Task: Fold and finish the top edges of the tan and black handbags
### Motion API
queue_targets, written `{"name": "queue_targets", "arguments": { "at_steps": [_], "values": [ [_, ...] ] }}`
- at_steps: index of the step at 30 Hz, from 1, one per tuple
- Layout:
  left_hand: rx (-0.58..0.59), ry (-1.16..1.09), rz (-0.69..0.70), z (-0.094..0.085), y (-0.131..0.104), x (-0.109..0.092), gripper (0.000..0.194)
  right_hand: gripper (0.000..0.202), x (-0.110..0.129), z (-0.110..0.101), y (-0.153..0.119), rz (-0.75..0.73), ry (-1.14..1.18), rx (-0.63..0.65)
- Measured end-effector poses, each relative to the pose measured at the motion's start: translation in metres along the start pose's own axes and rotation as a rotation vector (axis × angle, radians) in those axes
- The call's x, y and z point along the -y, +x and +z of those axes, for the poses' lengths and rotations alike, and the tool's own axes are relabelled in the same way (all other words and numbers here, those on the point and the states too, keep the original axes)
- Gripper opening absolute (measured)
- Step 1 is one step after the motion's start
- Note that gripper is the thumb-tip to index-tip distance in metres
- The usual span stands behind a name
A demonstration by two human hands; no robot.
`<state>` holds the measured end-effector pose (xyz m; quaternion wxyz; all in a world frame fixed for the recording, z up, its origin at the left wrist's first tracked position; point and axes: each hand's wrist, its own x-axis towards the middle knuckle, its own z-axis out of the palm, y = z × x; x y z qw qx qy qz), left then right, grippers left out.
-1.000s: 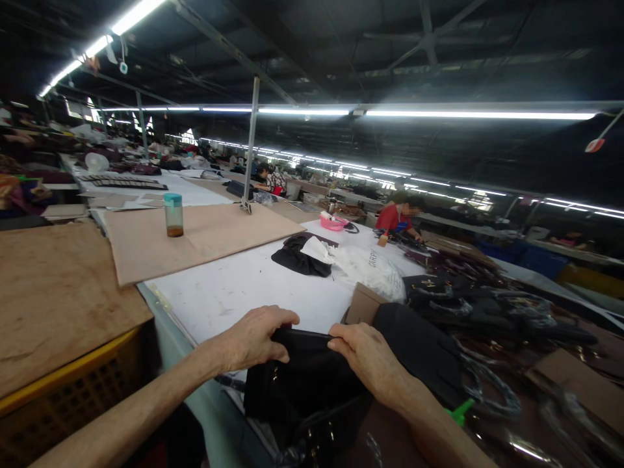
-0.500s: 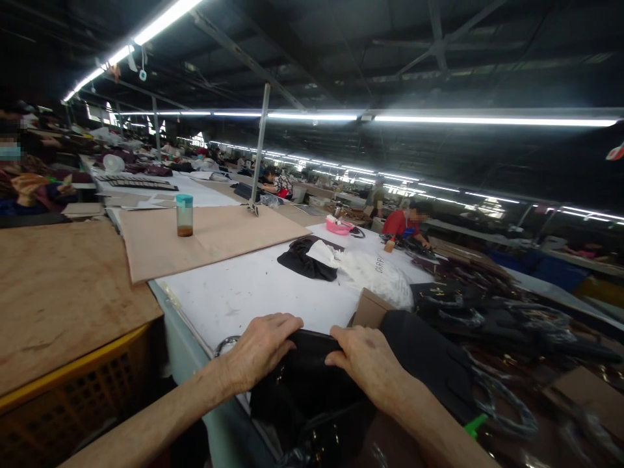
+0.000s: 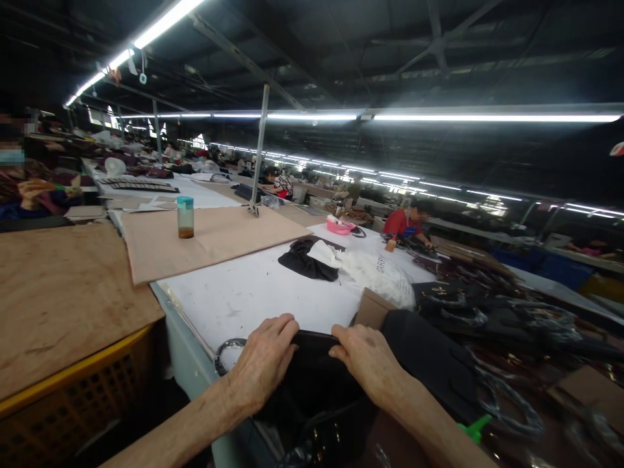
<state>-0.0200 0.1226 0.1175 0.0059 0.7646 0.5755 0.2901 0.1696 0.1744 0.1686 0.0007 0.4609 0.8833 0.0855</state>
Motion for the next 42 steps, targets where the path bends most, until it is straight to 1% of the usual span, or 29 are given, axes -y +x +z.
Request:
{"name": "queue_targets", "arguments": {
  "at_steps": [3, 8, 11, 14, 20, 25, 28, 30, 34, 42],
  "values": [
    [-0.003, -0.022, 0.000, 0.001, -0.001, 0.001, 0.015, 0.006, 0.000, 0.000, 0.000, 0.005, 0.004, 0.002],
    [0.029, -0.040, -0.118, 0.000, 0.006, -0.005, 0.015, 0.005, 0.001, -0.001, 0.000, 0.017, 0.017, 0.012],
    [0.055, 0.003, -0.135, 0.000, 0.007, -0.009, 0.012, 0.006, 0.002, 0.000, 0.000, 0.035, 0.026, 0.023],
    [0.050, 0.027, -0.123, 0.001, 0.006, -0.011, 0.012, 0.007, 0.001, 0.000, 0.001, 0.052, 0.031, 0.020],
    [-0.020, 0.017, -0.056, 0.003, 0.005, -0.013, 0.015, 0.007, 0.000, 0.002, 0.003, 0.059, 0.042, 0.021],
    [-0.042, 0.061, 0.039, 0.010, 0.011, -0.020, 0.024, 0.007, 0.002, 0.001, 0.004, 0.066, 0.046, 0.024],
    [-0.059, 0.013, 0.072, 0.015, 0.018, -0.023, 0.025, 0.009, 0.002, 0.001, 0.003, 0.064, 0.047, 0.033],
    [-0.047, -0.055, 0.048, 0.016, 0.022, -0.024, 0.023, 0.010, 0.001, 0.001, 0.002, 0.061, 0.052, 0.033],
    [-0.044, -0.172, -0.062, 0.015, 0.025, -0.024, 0.015, 0.012, -0.004, 0.003, 0.001, 0.031, 0.098, 0.010],
    [-0.026, -0.218, -0.183, 0.011, 0.024, -0.027, 0.014, 0.020, -0.005, 0.002, 0.000, 0.017, 0.125, -0.013]
  ]
}}
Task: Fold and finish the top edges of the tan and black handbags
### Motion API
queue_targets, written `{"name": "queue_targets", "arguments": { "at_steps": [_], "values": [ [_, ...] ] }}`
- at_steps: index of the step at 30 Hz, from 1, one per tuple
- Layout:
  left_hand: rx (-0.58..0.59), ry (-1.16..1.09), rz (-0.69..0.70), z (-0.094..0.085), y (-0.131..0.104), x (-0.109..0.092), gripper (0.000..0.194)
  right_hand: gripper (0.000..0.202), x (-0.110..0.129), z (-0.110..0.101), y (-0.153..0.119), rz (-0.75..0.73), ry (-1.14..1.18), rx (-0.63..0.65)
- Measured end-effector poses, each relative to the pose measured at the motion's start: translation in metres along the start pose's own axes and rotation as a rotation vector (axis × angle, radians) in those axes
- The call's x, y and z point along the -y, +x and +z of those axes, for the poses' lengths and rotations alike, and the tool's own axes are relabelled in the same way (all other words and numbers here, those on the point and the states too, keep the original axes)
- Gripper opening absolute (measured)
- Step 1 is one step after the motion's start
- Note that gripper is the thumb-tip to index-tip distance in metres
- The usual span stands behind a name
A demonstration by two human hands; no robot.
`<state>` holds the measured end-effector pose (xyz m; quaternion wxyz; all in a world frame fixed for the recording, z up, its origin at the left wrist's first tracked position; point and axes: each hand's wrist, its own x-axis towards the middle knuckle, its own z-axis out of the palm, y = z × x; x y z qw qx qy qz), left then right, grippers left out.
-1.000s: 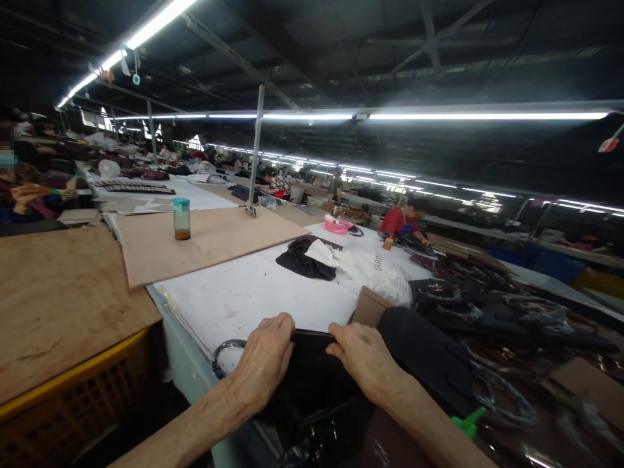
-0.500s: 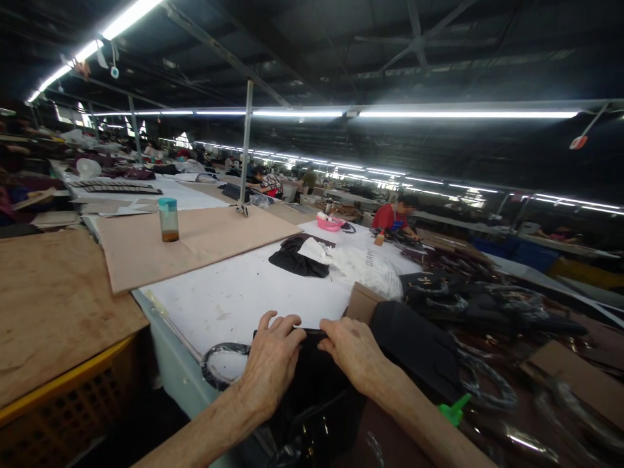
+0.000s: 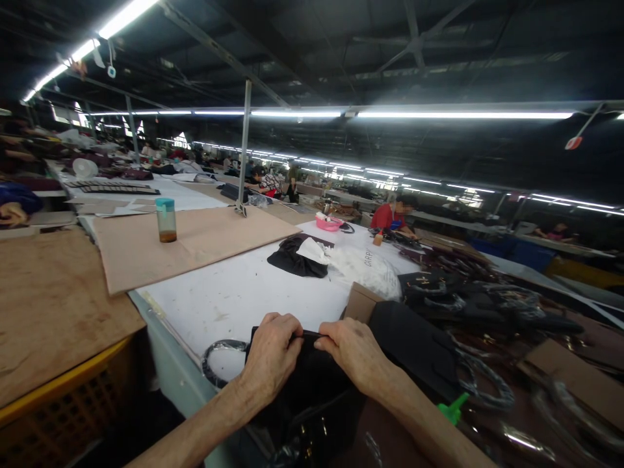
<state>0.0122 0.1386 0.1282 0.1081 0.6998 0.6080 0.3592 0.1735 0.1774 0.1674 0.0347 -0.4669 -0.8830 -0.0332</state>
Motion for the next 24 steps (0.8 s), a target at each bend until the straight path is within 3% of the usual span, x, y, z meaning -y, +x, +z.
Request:
{"name": "queue_targets", "arguments": {
  "at_steps": [19, 24],
  "values": [
    [0.009, -0.087, -0.128, -0.003, 0.006, 0.007, 0.010, 0.028, 0.020, 0.000, 0.013, -0.104, -0.032, -0.028],
    [0.039, -0.093, -0.086, -0.005, 0.008, 0.006, 0.009, 0.034, 0.018, 0.001, 0.011, -0.113, -0.035, -0.034]
  ]
}}
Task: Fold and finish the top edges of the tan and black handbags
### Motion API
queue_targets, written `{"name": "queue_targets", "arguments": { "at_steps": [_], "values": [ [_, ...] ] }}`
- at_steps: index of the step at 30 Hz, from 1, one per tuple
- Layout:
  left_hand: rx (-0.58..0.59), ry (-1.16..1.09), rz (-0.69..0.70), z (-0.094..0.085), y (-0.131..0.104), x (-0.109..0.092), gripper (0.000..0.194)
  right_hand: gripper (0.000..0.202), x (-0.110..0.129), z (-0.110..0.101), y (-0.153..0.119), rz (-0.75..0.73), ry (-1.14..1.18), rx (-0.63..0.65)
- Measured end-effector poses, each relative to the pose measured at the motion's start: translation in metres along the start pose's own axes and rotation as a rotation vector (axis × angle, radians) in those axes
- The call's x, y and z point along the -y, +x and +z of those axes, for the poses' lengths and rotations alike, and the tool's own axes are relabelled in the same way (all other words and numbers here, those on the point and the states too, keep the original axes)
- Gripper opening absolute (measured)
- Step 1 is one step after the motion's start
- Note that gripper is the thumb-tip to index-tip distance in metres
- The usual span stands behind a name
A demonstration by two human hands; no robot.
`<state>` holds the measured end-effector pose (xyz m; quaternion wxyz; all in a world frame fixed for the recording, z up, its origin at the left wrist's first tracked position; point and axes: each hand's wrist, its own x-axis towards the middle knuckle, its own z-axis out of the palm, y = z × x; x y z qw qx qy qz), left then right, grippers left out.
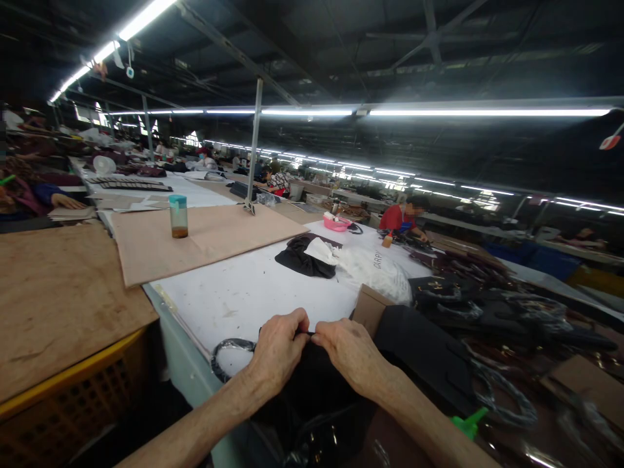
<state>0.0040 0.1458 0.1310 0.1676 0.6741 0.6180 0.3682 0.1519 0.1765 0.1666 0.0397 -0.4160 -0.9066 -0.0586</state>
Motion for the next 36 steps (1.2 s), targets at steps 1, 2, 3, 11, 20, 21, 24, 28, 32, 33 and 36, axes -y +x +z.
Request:
{"name": "queue_targets", "arguments": {
  "at_steps": [1, 2, 3, 11, 20, 21, 24, 28, 32, 33, 36],
  "values": [
    [0.009, -0.003, 0.014, 0.000, 0.000, -0.001, 0.011, 0.035, 0.000, 0.000, 0.000, 0.001, 0.000, 0.001],
    [0.016, -0.008, 0.028, -0.001, 0.000, -0.002, 0.013, 0.035, 0.001, 0.000, 0.000, 0.001, 0.006, -0.001],
    [0.022, -0.014, 0.040, -0.003, 0.000, -0.003, 0.015, 0.033, 0.001, -0.001, 0.000, -0.002, 0.022, -0.001],
    [0.262, -0.081, -0.063, -0.051, 0.002, 0.021, 0.022, 0.030, 0.005, -0.004, 0.003, -0.041, 0.141, -0.003],
    [0.288, -0.492, -0.177, -0.052, -0.012, 0.042, 0.018, 0.035, 0.006, 0.003, 0.006, -0.031, 0.044, 0.009],
    [0.282, -0.501, -0.168, -0.050, -0.013, 0.041, 0.017, 0.036, 0.006, 0.003, 0.007, -0.041, 0.034, 0.004],
    [0.297, -0.557, -0.159, -0.046, -0.015, 0.042, 0.018, 0.036, 0.009, 0.000, 0.009, -0.064, 0.009, 0.025],
    [0.309, -0.639, -0.159, -0.045, -0.015, 0.044, 0.019, 0.031, 0.021, -0.008, 0.015, -0.101, 0.050, 0.076],
    [0.289, -0.656, -0.159, -0.044, -0.015, 0.044, 0.018, 0.028, 0.032, -0.012, 0.022, -0.148, 0.100, 0.100],
    [0.284, -0.660, -0.176, -0.044, -0.015, 0.043, 0.019, 0.028, 0.033, -0.012, 0.023, -0.142, 0.105, 0.104],
    [0.264, -0.665, -0.248, -0.044, -0.015, 0.043, 0.021, 0.029, 0.033, -0.010, 0.025, -0.129, 0.156, 0.106]
  ]
}}
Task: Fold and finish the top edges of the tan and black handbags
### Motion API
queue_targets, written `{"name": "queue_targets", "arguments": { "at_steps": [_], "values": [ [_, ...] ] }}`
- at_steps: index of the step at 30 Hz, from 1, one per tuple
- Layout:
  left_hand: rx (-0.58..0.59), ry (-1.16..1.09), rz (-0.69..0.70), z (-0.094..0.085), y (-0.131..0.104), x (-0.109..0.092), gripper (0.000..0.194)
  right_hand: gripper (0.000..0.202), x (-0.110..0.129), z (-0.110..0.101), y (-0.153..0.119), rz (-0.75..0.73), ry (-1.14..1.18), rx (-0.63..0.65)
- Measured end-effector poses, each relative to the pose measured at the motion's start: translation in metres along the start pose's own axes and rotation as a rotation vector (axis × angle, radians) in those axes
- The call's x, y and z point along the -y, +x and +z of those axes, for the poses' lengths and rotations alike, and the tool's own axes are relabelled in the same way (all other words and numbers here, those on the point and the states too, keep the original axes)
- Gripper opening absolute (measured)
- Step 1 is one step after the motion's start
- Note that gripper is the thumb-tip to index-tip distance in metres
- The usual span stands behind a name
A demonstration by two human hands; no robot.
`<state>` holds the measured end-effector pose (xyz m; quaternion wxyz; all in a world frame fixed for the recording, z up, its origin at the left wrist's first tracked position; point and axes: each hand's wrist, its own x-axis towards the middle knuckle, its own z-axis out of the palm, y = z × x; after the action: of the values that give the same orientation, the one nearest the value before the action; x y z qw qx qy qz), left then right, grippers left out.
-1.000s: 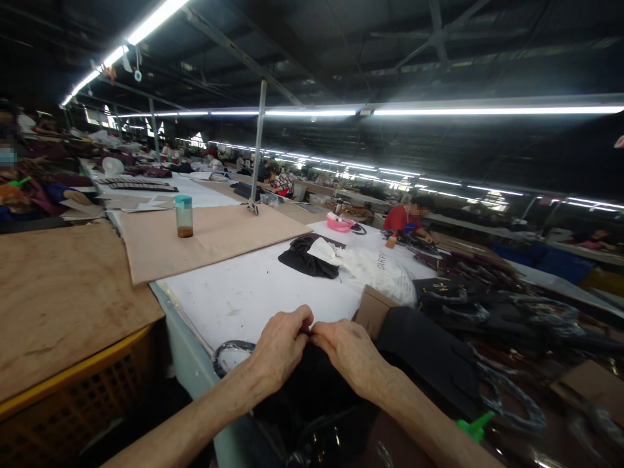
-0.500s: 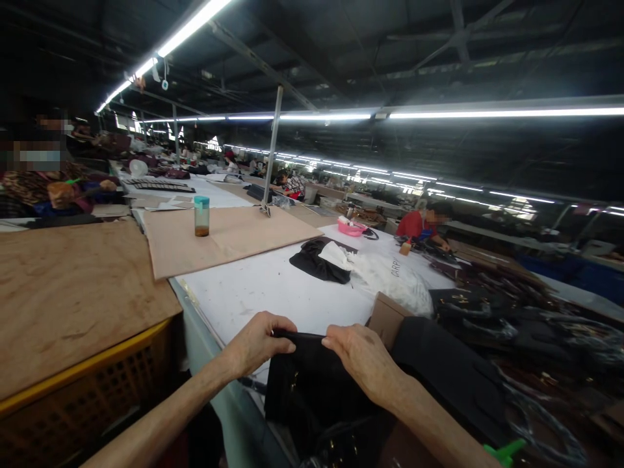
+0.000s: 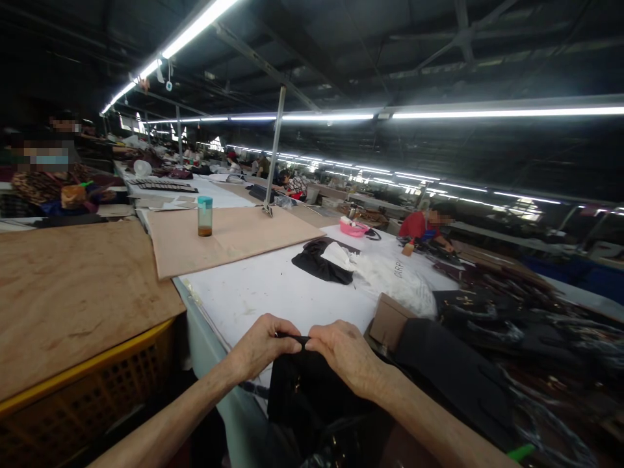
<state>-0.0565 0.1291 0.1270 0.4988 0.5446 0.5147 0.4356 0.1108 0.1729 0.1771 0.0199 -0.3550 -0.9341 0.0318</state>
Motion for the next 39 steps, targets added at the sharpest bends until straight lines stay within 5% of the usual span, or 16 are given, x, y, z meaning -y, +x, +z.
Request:
{"name": "queue_targets", "arguments": {
  "at_steps": [11, 16, 32, 39],
  "values": [
    [-0.116, 0.065, 0.020, 0.004, 0.000, 0.006, 0.018, 0.030, -0.001, 0.008, 0.000, -0.011, 0.165, -0.065],
    [-0.029, 0.064, 0.076, 0.002, -0.010, -0.004, 0.022, 0.030, -0.003, 0.007, -0.003, 0.006, 0.196, -0.066],
    [-0.158, 0.028, 0.099, 0.004, -0.016, 0.010, 0.015, 0.035, 0.013, 0.006, -0.003, -0.028, 0.091, -0.025],
    [-0.114, 0.048, 0.126, 0.013, -0.009, 0.005, 0.012, 0.015, 0.010, -0.008, 0.004, 0.011, 0.203, 0.160]
  ]
}}
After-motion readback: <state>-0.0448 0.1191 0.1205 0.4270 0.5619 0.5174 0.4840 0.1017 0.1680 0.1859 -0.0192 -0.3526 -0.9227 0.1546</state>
